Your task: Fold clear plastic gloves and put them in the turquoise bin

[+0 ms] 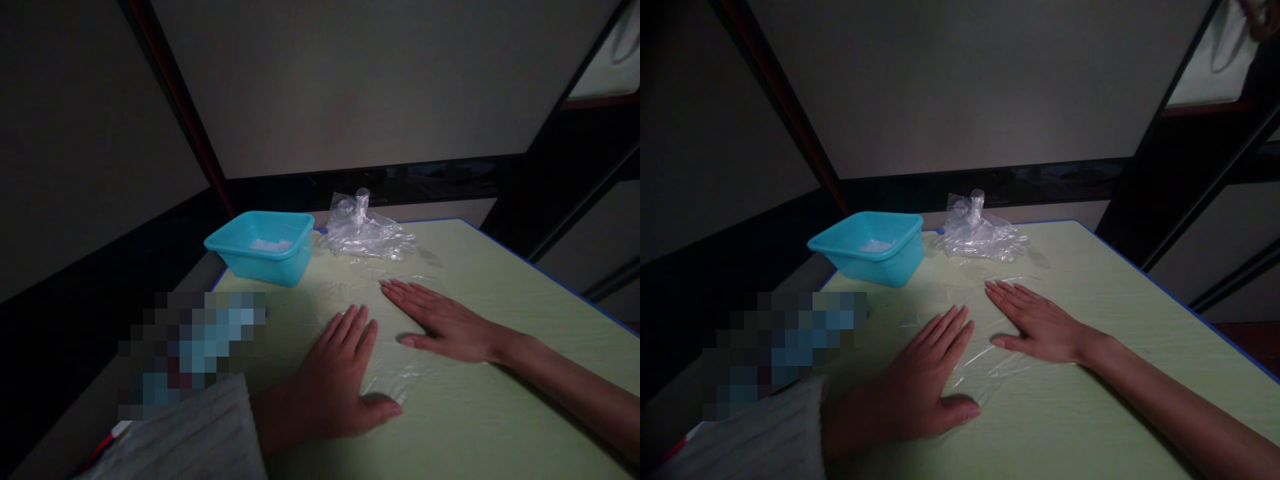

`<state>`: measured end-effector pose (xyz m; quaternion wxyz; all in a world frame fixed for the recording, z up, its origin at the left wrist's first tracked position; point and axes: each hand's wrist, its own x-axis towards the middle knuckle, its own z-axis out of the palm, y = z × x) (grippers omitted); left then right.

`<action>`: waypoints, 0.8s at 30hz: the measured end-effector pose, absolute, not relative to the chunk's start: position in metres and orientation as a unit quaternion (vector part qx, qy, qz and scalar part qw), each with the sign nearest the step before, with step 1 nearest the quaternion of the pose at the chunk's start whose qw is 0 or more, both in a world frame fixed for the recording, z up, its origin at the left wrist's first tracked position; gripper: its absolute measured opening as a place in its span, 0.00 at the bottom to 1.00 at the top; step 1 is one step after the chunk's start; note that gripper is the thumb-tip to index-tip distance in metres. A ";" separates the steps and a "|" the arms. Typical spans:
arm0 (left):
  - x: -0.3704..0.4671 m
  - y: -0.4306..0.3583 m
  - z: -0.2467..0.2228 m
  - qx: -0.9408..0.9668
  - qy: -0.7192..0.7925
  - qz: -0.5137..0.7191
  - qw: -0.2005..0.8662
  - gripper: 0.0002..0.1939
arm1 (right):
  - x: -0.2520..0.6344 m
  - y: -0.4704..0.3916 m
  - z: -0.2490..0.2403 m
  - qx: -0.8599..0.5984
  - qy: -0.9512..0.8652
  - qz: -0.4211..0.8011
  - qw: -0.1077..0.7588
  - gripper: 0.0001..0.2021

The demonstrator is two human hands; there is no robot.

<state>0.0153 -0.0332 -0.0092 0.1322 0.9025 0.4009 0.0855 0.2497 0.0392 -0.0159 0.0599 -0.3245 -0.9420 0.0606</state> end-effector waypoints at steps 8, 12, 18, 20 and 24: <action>0.014 -0.034 -0.010 0.903 0.402 0.081 0.124 0.45 | 0.267 0.051 -0.018 -0.343 -0.937 0.046 0.048 0.37; 0.014 -0.034 -0.010 0.905 0.399 0.083 0.122 0.44 | 0.272 0.055 -0.020 -0.335 -0.940 0.043 0.057 0.37; 0.012 -0.034 -0.011 0.906 0.396 0.086 0.121 0.45 | 0.280 0.059 -0.020 -0.326 -0.942 0.052 0.057 0.36; 0.013 -0.034 -0.011 0.906 0.397 0.084 0.125 0.45 | 0.284 0.062 -0.018 -0.336 -0.938 0.060 0.053 0.36; 0.014 -0.034 -0.008 0.900 0.407 0.077 0.135 0.49 | 0.288 0.064 -0.010 -0.363 -0.926 0.089 0.057 0.37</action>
